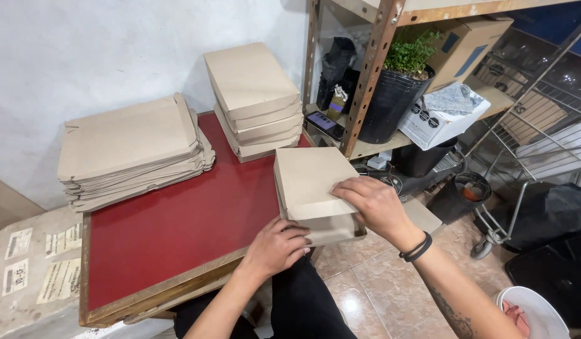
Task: The person assembles flat-packed cardboard boxes by folding the side flaps and interlocking the tabs. They repeat this process for multiple boxes, stacking the finished ones on a red table.
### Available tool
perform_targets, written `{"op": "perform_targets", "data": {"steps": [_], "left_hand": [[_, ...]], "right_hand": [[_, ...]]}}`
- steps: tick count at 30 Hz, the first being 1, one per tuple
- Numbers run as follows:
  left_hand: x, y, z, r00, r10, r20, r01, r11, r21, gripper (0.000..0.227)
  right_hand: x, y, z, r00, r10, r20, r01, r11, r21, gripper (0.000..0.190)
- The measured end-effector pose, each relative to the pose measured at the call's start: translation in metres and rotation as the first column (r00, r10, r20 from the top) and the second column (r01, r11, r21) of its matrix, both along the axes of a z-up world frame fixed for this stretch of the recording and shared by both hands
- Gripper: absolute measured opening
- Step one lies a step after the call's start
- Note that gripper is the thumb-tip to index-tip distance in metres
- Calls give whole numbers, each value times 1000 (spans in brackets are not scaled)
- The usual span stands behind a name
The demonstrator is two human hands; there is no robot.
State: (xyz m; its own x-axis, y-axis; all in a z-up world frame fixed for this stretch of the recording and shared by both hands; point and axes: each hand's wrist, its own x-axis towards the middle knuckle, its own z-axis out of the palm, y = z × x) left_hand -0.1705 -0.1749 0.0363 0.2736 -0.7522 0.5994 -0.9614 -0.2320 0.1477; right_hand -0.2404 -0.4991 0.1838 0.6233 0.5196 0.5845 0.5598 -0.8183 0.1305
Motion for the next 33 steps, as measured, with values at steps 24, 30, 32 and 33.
{"op": "perform_targets", "data": {"steps": [24,30,32,33], "left_hand": [[-27,-1,-40,925,363,109,-344,925,-160,50],[-43,-1,-42,847,494,-195,-530,804,-269,72],[-40,-2,-46,830,492,-263,-552,794,-256,73],[-39,-2,-47,818,480,-318,-560,791,-245,73]], "right_hand": [[-24,1,-89,990,-142,8,141,986,85,64],[-33,19,-89,982,-177,-67,183,978,104,58],[-36,23,-86,979,-184,-89,193,975,111,55],[-37,24,-86,976,-190,-110,202,973,110,53]]}}
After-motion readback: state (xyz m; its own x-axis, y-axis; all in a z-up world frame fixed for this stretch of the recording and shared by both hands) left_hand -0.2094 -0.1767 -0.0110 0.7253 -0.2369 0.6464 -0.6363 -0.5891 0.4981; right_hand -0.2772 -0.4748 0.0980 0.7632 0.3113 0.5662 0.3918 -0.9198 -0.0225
